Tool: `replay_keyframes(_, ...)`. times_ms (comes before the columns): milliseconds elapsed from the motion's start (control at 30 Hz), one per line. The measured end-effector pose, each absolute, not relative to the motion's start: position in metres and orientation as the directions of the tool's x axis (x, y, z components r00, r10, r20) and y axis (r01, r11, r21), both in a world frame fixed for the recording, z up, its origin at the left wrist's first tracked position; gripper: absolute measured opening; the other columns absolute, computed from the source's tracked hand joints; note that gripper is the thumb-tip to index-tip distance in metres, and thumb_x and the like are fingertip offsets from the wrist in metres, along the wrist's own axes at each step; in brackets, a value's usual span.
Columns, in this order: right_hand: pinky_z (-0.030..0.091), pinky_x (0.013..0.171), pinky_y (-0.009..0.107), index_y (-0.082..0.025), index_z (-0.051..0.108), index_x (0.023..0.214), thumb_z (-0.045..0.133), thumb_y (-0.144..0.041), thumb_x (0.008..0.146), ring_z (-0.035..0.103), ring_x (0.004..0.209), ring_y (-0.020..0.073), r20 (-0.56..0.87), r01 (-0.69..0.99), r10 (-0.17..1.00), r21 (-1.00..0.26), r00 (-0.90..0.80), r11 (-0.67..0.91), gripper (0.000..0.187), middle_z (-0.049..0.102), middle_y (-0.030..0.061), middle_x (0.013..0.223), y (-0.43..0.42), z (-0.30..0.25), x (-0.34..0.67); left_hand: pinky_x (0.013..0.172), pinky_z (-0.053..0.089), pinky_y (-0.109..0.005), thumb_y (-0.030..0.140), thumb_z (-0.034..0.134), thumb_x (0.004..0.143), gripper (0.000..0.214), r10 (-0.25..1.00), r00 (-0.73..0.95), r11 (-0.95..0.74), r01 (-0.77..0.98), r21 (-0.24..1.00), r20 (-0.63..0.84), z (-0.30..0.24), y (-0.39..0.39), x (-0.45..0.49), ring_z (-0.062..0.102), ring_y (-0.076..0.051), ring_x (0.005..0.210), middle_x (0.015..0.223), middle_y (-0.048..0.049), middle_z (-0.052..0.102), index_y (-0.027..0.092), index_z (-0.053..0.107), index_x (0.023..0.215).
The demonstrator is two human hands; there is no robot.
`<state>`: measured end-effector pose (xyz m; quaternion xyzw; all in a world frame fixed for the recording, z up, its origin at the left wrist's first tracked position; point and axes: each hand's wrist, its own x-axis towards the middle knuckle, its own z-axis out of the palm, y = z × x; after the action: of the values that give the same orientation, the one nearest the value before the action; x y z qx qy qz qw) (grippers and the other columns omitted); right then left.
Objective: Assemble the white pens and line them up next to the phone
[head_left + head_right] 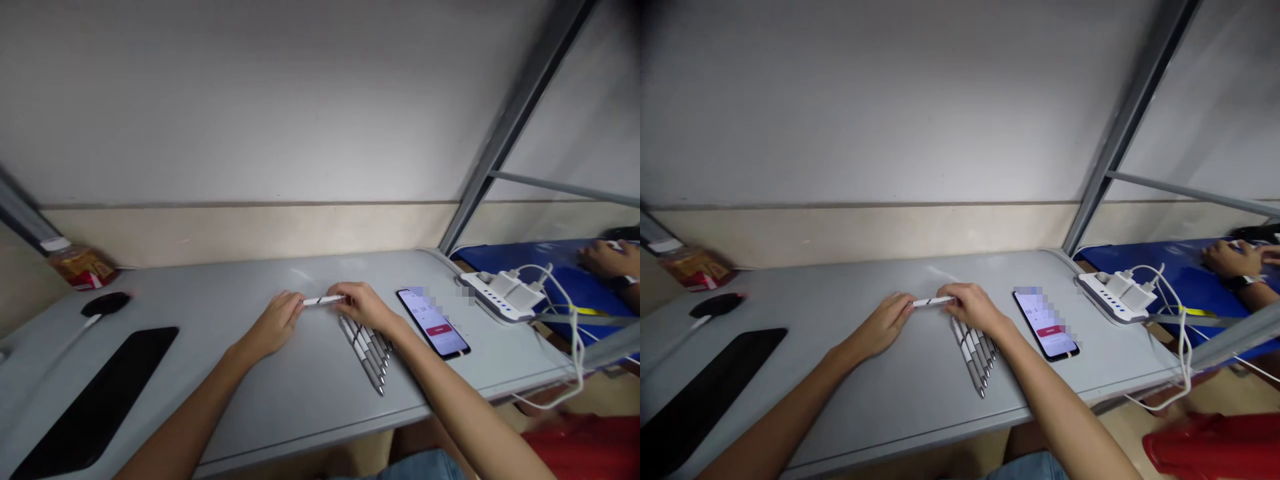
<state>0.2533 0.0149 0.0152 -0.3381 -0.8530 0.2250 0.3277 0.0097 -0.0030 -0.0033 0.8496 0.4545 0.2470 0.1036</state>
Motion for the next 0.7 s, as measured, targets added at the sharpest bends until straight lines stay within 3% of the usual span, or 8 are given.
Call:
replay_keyframes(100, 0.038, 0.067, 0.023, -0.018, 0.068, 0.1, 0.052, -0.031, 0.092, 0.056, 0.07, 0.0129, 0.42, 0.468, 0.727, -0.567, -0.544, 0.678, 0.022, 0.068, 0.0052, 0.085, 0.012, 0.016, 0.25, 0.074, 0.041, -0.032, 0.03, 0.03, 0.098, 0.028, 0.827, 0.468, -0.562, 0.711, 0.423, 0.313, -0.003, -0.001, 0.009, 0.05, -0.017, 0.076, 0.079, -0.0017, 0.053, 0.02, 0.052, 0.084)
replay_keyframes(200, 0.034, 0.062, 0.023, -0.016, 0.068, 0.09, 0.047, -0.034, 0.094, 0.05, 0.062, 0.0111, 0.394, 0.504, 0.766, -0.585, -0.508, 0.636, 0.028, 0.064, 0.0024, 0.072, 0.01, 0.015, 0.245, 0.071, 0.039, -0.032, 0.02, 0.032, 0.094, 0.024, 0.812, 0.461, -0.575, 0.735, 0.359, 0.357, -0.002, -0.001, 0.008, 0.049, -0.018, 0.073, 0.075, -0.0017, 0.054, 0.02, 0.05, 0.078)
replay_keyframes(300, 0.029, 0.054, 0.022, -0.014, 0.064, 0.073, 0.048, -0.04, 0.093, 0.04, 0.052, 0.009, 0.294, 0.439, 0.83, -0.738, -0.475, 0.513, 0.036, 0.05, -0.0025, 0.055, 0.01, 0.013, 0.24, 0.073, 0.036, -0.034, 0.011, 0.032, 0.089, 0.024, 0.783, 0.462, -0.578, 0.787, 0.215, 0.417, 0.001, -0.003, 0.008, 0.049, -0.02, 0.076, 0.074, -0.0023, 0.056, 0.02, 0.049, 0.076)
replay_keyframes(400, 0.027, 0.048, 0.022, -0.014, 0.06, 0.07, 0.052, -0.048, 0.089, 0.034, 0.046, 0.0077, 0.124, 0.203, 0.886, -0.95, -0.446, 0.236, 0.04, 0.044, -0.0047, 0.05, 0.011, 0.012, 0.235, 0.073, 0.036, -0.035, 0.011, 0.032, 0.09, 0.024, 0.778, 0.446, -0.566, 0.803, 0.186, 0.442, 0.004, -0.006, 0.011, 0.05, -0.02, 0.079, 0.077, -0.0032, 0.059, 0.021, 0.052, 0.079)
replay_keyframes(467, 0.032, 0.05, 0.021, -0.014, 0.06, 0.074, 0.06, -0.048, 0.083, 0.042, 0.051, 0.0086, 0.096, -0.026, 0.92, -0.995, -0.379, 0.093, 0.035, 0.052, -0.0024, 0.058, 0.013, 0.013, 0.234, 0.077, 0.038, -0.034, 0.019, 0.034, 0.094, 0.022, 0.787, 0.44, -0.576, 0.775, 0.26, 0.433, 0.006, -0.007, 0.014, 0.053, -0.02, 0.083, 0.085, -0.0035, 0.061, 0.021, 0.056, 0.09)
replay_keyframes(600, 0.046, 0.062, 0.022, -0.018, 0.058, 0.088, 0.065, -0.045, 0.08, 0.057, 0.072, 0.0123, 0.069, -0.486, 0.963, -0.871, -0.261, -0.07, 0.029, 0.061, 0.0025, 0.083, 0.019, 0.016, 0.238, 0.088, 0.038, -0.036, 0.031, 0.034, 0.097, 0.026, 0.79, 0.465, -0.603, 0.707, 0.369, 0.4, 0.007, -0.01, 0.016, 0.055, -0.019, 0.097, 0.102, -0.0035, 0.063, 0.023, 0.055, 0.111)
replay_keyframes(633, 0.045, 0.057, 0.021, -0.02, 0.057, 0.092, 0.064, -0.046, 0.081, 0.055, 0.065, 0.0108, 0.033, -0.56, 0.964, -0.819, -0.265, -0.125, 0.029, 0.059, 0.0004, 0.078, 0.021, 0.017, 0.241, 0.089, 0.037, -0.036, 0.031, 0.033, 0.098, 0.027, 0.793, 0.466, -0.601, 0.704, 0.378, 0.392, 0.006, -0.01, 0.016, 0.055, -0.019, 0.098, 0.103, -0.0035, 0.063, 0.023, 0.055, 0.111)
replay_keyframes(700, 0.032, 0.042, 0.016, -0.024, 0.054, 0.097, 0.062, -0.044, 0.083, 0.039, 0.046, 0.0062, 0.007, -0.646, 0.95, -0.734, -0.313, -0.208, 0.027, 0.046, -0.0066, 0.061, 0.025, 0.017, 0.247, 0.089, 0.036, -0.037, 0.032, 0.032, 0.098, 0.027, 0.806, 0.458, -0.584, 0.716, 0.383, 0.375, 0.005, -0.009, 0.014, 0.055, -0.019, 0.098, 0.102, -0.003, 0.064, 0.023, 0.056, 0.107)
